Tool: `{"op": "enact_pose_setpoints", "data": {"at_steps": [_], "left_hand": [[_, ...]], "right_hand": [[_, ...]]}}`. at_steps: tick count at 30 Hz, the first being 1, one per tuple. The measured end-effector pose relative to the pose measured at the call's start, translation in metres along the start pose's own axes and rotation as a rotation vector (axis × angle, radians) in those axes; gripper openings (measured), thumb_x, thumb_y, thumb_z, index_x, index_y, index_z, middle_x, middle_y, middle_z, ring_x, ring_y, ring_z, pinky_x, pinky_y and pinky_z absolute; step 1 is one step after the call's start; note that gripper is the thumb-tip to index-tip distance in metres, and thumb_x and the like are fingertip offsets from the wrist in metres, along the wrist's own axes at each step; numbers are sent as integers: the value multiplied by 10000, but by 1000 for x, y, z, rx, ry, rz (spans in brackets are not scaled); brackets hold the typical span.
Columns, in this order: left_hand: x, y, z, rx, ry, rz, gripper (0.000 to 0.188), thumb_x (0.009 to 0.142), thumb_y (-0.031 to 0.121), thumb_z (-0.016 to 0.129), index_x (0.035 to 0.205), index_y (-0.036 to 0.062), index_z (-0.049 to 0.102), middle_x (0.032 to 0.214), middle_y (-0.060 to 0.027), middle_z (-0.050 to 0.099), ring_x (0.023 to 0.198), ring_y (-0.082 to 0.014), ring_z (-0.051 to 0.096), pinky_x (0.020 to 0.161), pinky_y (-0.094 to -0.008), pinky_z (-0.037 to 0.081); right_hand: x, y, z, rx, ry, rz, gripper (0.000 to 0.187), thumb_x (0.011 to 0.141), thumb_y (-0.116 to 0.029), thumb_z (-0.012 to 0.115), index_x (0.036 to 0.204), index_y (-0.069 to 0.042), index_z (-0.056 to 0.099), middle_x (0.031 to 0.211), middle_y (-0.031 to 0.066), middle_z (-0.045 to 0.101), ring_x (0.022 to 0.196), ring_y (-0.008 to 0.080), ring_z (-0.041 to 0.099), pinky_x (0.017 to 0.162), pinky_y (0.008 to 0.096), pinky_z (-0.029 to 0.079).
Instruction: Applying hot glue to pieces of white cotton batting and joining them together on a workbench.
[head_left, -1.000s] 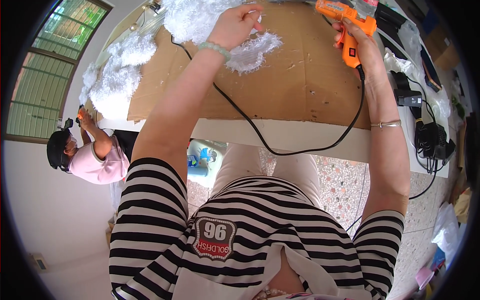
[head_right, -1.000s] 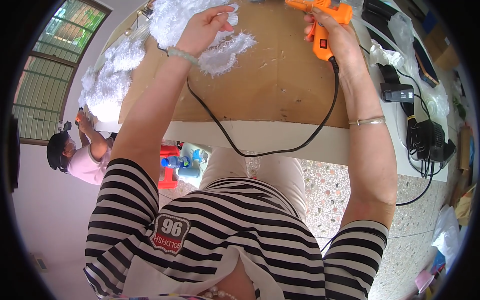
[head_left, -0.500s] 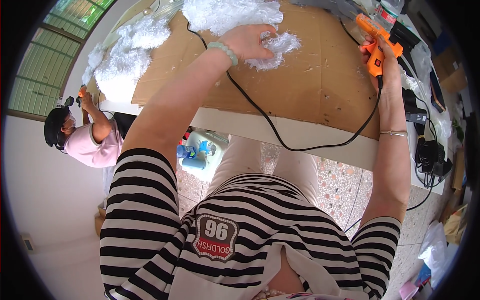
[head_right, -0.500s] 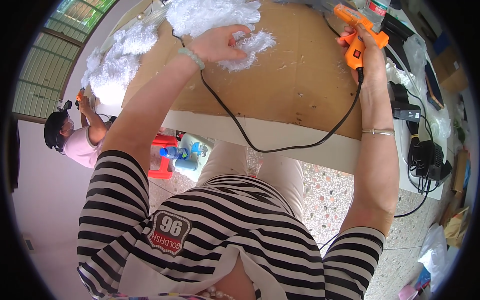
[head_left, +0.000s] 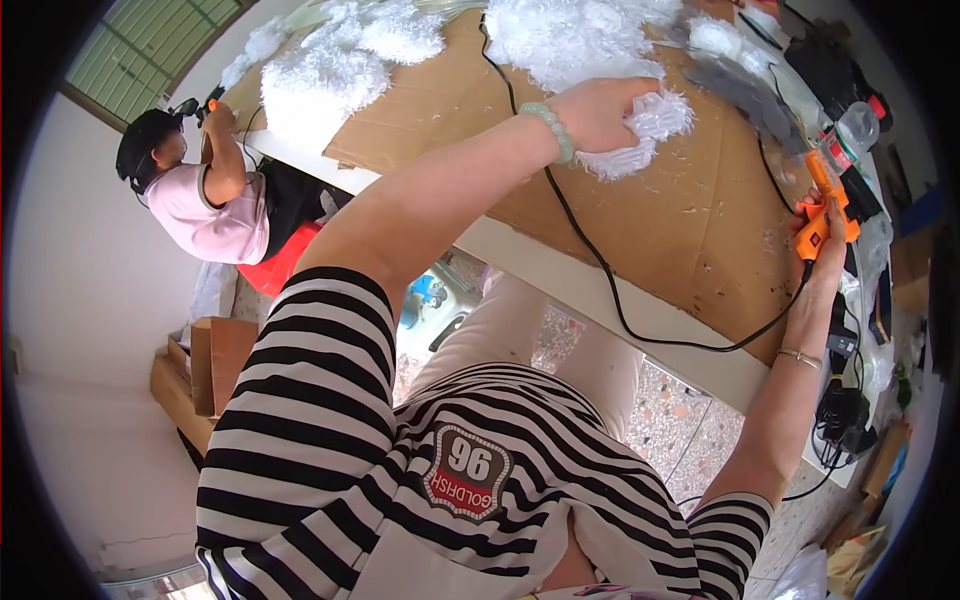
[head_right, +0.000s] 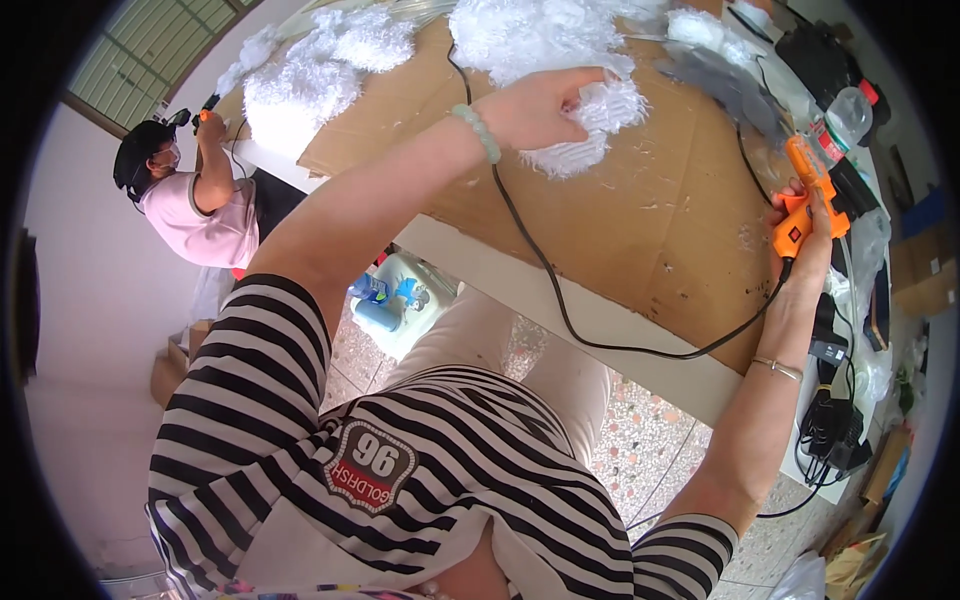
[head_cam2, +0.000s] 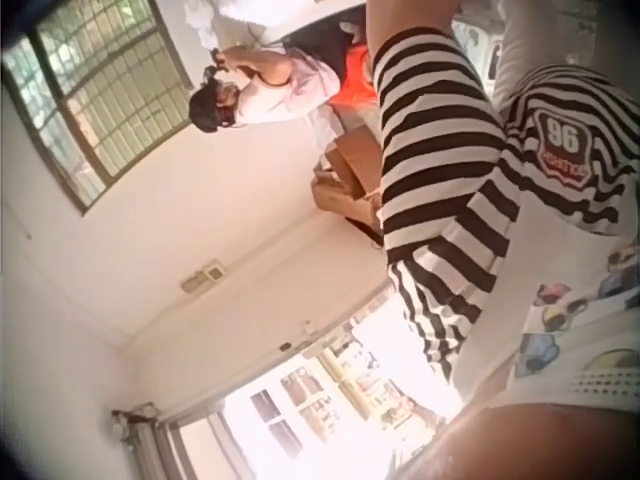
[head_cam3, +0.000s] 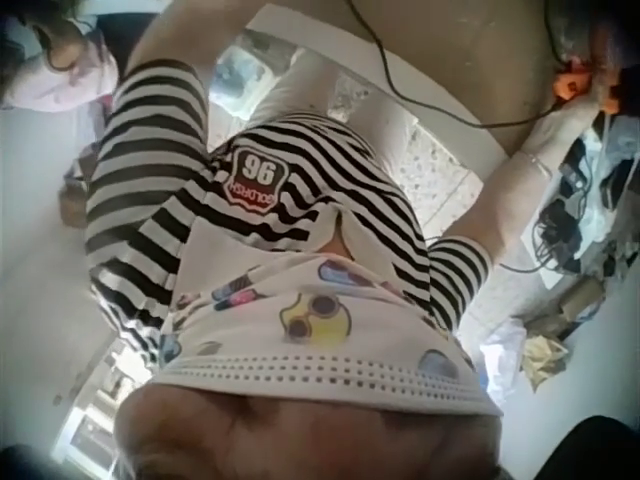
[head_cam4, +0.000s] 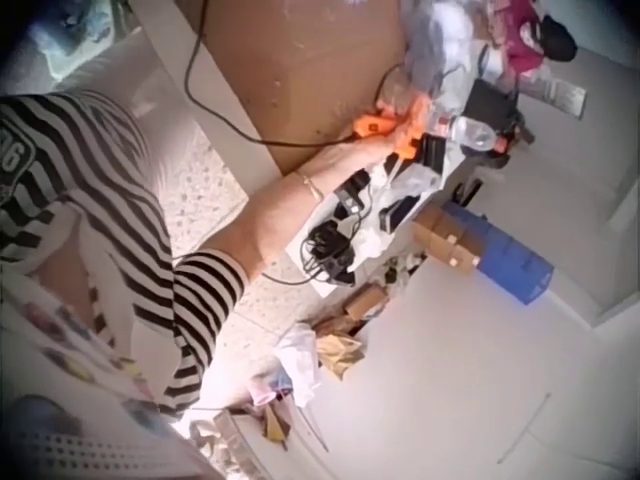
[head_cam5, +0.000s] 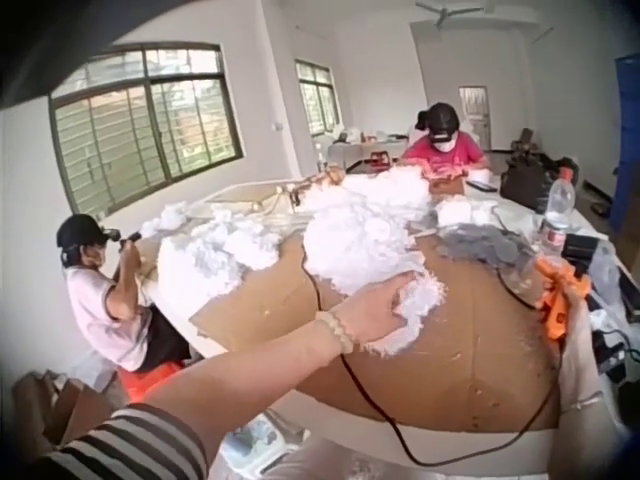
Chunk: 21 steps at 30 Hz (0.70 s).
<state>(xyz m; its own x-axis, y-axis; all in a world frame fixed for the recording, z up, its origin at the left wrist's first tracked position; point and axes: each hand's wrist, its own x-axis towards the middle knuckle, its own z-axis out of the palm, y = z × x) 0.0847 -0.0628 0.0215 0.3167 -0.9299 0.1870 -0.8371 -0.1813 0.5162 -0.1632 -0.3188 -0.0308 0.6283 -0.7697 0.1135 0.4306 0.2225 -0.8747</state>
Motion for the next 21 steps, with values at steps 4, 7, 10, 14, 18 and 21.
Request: {"op": "enact_pose_setpoints", "data": {"at_steps": [4, 7, 10, 14, 18, 21], "left_hand": [[-24, -43, -47, -377, 148, -113, 570, 753, 36, 654, 1283, 79, 448, 916, -31, 582, 826, -89, 548, 715, -236, 449], [-50, -57, -73, -499, 365, -205, 401, 768, 11, 647, 1149, -8, 524, 872, -35, 614, 798, -112, 581, 702, -245, 464], [-65, -101, -104, -730, 452, -180, 245, 764, -25, 614, 1002, -15, 557, 854, -44, 613, 762, -132, 586, 689, -260, 474], [-85, -162, -156, -840, 579, -203, 212, 759, -40, 578, 968, -13, 553, 812, -40, 593, 691, -142, 571, 650, -270, 469], [-103, -174, -176, -745, 889, -343, 223, 756, -13, 571, 976, -23, 541, 810, -51, 583, 671, -140, 560, 631, -276, 462], [-114, -173, -163, -173, 657, -593, 519, 755, 91, 600, 1258, 49, 476, 899, -96, 602, 804, -159, 581, 724, -290, 476]], "right_hand": [[2, 0, -1, 22, -48, -3, 321, 911, -268, 508, 1054, 18, 535, 870, 61, 588, 773, 142, 587, 630, 222, 469], [-2, -1, 5, -63, 23, -3, 317, 915, -266, 501, 1052, 17, 540, 867, 59, 591, 762, 141, 591, 629, 221, 471], [0, 3, 12, -92, 31, 5, 329, 923, -269, 490, 1065, 23, 549, 849, 58, 600, 740, 140, 599, 633, 221, 474], [-7, 1, 21, -93, 54, 39, 329, 922, -268, 494, 1071, 21, 549, 851, 54, 600, 752, 146, 595, 646, 224, 469], [-4, 4, 11, -54, 41, 62, 349, 907, -290, 524, 1075, 15, 547, 862, 49, 595, 760, 144, 586, 660, 222, 447], [-3, 5, 12, -69, 69, 62, 347, 904, -286, 531, 1077, 14, 544, 851, 44, 592, 754, 139, 584, 662, 218, 441]]}}
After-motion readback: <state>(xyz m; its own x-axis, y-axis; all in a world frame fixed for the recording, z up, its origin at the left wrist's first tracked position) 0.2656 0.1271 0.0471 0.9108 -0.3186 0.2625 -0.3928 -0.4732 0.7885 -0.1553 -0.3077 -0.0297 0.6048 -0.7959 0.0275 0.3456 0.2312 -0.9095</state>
